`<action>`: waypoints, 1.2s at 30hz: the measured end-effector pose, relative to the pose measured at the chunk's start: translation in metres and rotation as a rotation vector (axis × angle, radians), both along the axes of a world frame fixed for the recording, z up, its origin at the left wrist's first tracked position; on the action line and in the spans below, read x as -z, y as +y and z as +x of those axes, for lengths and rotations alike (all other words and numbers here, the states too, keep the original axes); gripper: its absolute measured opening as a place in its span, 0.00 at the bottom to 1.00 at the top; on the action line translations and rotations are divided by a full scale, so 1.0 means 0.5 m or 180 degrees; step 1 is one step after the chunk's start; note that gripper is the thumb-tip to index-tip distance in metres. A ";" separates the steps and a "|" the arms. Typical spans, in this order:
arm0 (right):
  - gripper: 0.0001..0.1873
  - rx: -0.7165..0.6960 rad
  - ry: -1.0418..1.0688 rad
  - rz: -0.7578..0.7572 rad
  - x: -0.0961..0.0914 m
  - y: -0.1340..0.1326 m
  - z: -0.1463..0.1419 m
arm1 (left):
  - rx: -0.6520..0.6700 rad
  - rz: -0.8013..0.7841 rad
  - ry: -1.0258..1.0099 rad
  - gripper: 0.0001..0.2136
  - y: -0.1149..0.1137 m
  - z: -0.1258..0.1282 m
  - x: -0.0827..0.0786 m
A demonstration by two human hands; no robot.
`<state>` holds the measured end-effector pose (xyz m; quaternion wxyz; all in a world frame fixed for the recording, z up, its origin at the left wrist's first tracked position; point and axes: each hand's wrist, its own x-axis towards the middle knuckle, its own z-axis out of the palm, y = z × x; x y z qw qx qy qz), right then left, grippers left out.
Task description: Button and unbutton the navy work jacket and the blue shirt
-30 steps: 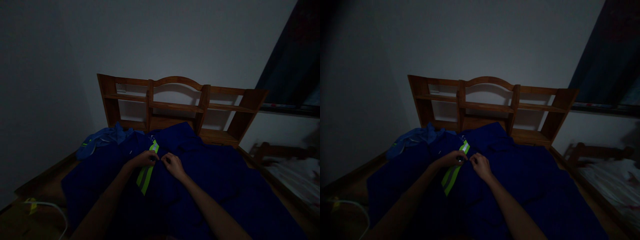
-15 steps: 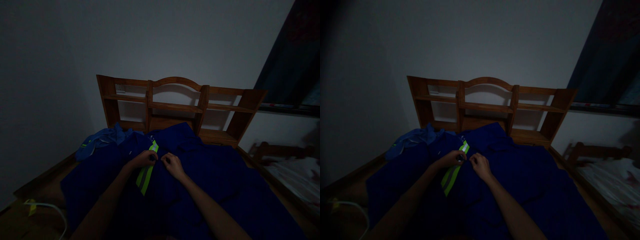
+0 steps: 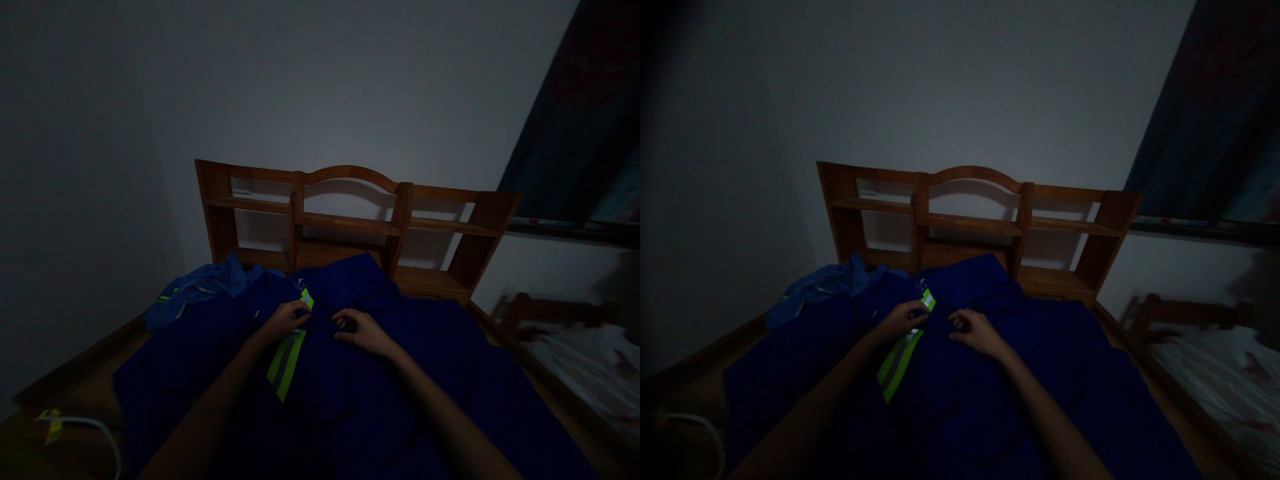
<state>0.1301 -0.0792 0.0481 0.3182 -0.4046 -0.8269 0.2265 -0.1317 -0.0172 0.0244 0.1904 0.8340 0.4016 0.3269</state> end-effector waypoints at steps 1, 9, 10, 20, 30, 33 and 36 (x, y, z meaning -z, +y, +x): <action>0.22 -0.0020 -0.0102 0.0010 -0.004 -0.003 0.028 | -0.0028 0.0027 0.0000 0.11 0.002 0.000 0.000; 0.11 0.0272 0.0216 -0.0056 0.050 -0.012 0.101 | -0.0914 0.0663 0.0281 0.09 -0.008 0.027 0.010; 0.11 0.0299 0.0246 -0.0016 0.054 -0.011 0.097 | -0.1098 0.0801 0.0361 0.10 -0.014 0.038 0.005; 0.12 0.0382 0.0474 -0.0215 0.066 0.009 0.121 | 0.0571 0.0140 0.0421 0.10 -0.058 0.229 -0.059; 0.11 0.0407 0.0507 -0.0376 0.079 0.021 0.120 | 0.0833 -0.0149 0.0090 0.11 -0.020 0.213 0.017; 0.10 0.0437 0.0394 -0.0249 0.075 0.016 0.116 | 0.0851 -0.0005 0.0146 0.10 -0.019 0.208 0.017; 0.07 0.0480 0.0142 0.0097 0.068 0.006 0.106 | 0.0726 0.0184 0.0325 0.09 -0.026 0.207 0.017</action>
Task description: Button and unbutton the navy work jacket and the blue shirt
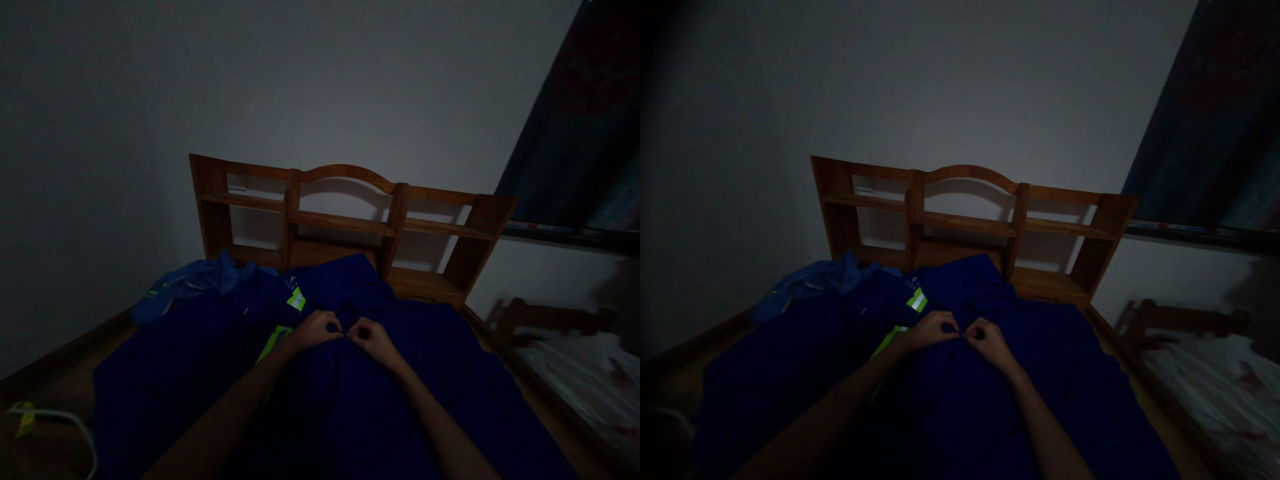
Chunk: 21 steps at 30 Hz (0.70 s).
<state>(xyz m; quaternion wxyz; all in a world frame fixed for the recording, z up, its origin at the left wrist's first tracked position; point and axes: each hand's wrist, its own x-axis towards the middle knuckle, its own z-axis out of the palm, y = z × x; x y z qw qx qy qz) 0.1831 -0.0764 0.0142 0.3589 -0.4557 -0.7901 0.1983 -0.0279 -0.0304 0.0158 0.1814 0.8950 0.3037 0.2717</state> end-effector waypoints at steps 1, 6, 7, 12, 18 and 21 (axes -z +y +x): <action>0.06 0.0000 -0.0116 0.0107 -0.003 -0.004 -0.004 | -0.0045 0.0066 0.0070 0.09 -0.003 0.000 0.000; 0.05 0.0042 -0.0575 0.0373 -0.015 -0.021 -0.015 | -0.0335 0.0308 0.0327 0.09 -0.024 0.004 -0.004; 0.05 0.0085 -0.0632 0.0408 -0.016 -0.022 -0.016 | -0.0404 0.0337 0.0371 0.09 -0.029 0.006 -0.005; 0.05 0.0306 -0.0800 0.0531 -0.016 -0.023 -0.021 | -0.0580 0.0498 0.0512 0.09 -0.044 0.013 -0.008; 0.05 0.0209 -0.0735 0.0389 -0.021 -0.020 -0.014 | -0.0656 0.0579 0.0461 0.09 -0.048 0.016 -0.013; 0.07 0.0028 -0.0687 0.0343 -0.026 -0.020 -0.006 | -0.0564 0.0579 0.0387 0.09 -0.049 0.014 -0.021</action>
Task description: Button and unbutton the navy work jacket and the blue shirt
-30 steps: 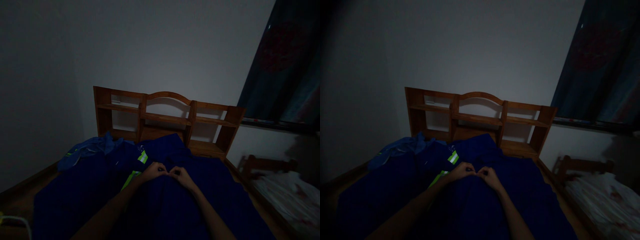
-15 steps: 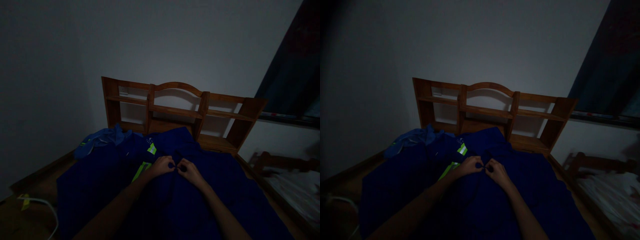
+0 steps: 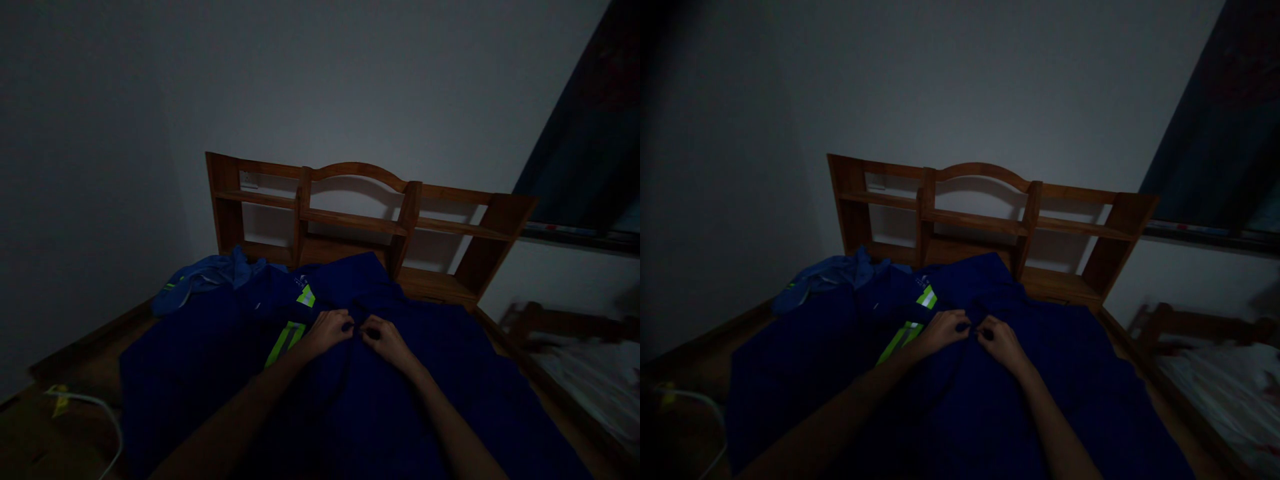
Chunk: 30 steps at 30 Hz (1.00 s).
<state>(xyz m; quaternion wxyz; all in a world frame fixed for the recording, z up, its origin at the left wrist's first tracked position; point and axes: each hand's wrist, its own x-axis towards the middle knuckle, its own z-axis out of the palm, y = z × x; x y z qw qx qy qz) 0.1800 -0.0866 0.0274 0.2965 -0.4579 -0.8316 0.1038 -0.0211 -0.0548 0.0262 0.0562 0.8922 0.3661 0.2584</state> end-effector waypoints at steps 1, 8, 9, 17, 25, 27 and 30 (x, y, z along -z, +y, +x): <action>0.07 -0.0020 0.0002 0.0020 -0.002 -0.001 0.001 | 0.0046 -0.0018 -0.0012 0.09 0.000 -0.001 -0.002; 0.10 0.0167 -0.0209 0.0294 -0.001 -0.011 -0.003 | 0.0211 -0.0324 -0.0086 0.10 0.019 -0.008 0.006; 0.10 0.0213 -0.0249 0.0346 0.002 -0.011 -0.004 | 0.0260 -0.0335 -0.0102 0.10 0.020 -0.009 0.007; 0.12 0.0566 -0.0371 0.0582 0.005 -0.014 -0.009 | 0.0379 -0.0489 -0.0259 0.15 0.015 -0.009 0.005; 0.12 0.0737 0.0058 0.0492 0.006 -0.006 -0.003 | 0.0434 -0.0468 -0.0364 0.14 0.015 -0.007 0.005; 0.12 0.0739 0.0101 0.0457 0.007 -0.003 -0.002 | 0.0409 -0.0447 -0.0369 0.14 0.015 -0.006 0.006; 0.13 0.0738 0.0184 0.0460 0.006 -0.003 -0.003 | 0.0336 -0.0422 -0.0374 0.13 0.015 -0.003 0.005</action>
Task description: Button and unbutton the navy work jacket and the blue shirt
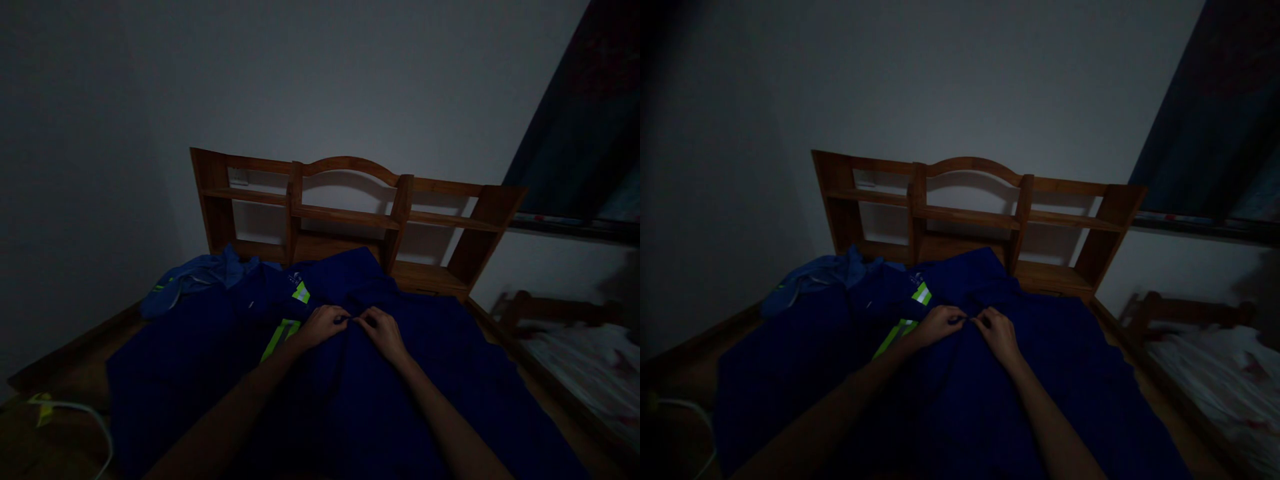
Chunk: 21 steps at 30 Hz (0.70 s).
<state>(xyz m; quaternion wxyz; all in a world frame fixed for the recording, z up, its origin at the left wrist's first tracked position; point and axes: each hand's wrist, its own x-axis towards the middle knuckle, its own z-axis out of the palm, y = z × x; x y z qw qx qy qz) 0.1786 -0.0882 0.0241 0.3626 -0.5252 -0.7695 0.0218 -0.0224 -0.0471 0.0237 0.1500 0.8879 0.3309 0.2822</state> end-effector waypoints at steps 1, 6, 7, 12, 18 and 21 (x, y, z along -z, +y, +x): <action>0.13 -0.0004 0.0032 0.0011 -0.001 -0.001 0.000 | -0.0033 0.0004 0.0003 0.12 0.000 0.001 -0.001; 0.13 -0.0029 0.0120 0.0005 -0.004 0.000 0.000 | -0.0188 0.0076 -0.0014 0.12 -0.005 0.007 -0.005; 0.13 -0.0024 0.0119 0.0002 -0.004 0.001 0.000 | -0.0186 0.0093 -0.0035 0.12 -0.005 0.007 -0.004; 0.09 -0.0109 -0.0164 -0.0166 -0.009 -0.007 -0.001 | -0.0266 -0.0008 -0.0020 0.14 0.016 0.002 0.010; 0.30 -0.0528 -0.0676 -0.0461 -0.048 -0.040 0.040 | -0.1294 -0.0018 -0.0210 0.15 0.062 -0.021 0.017; 0.28 -0.0593 -0.0297 -0.0630 -0.060 -0.034 0.080 | -0.1844 0.0022 -0.0351 0.15 0.071 -0.029 0.012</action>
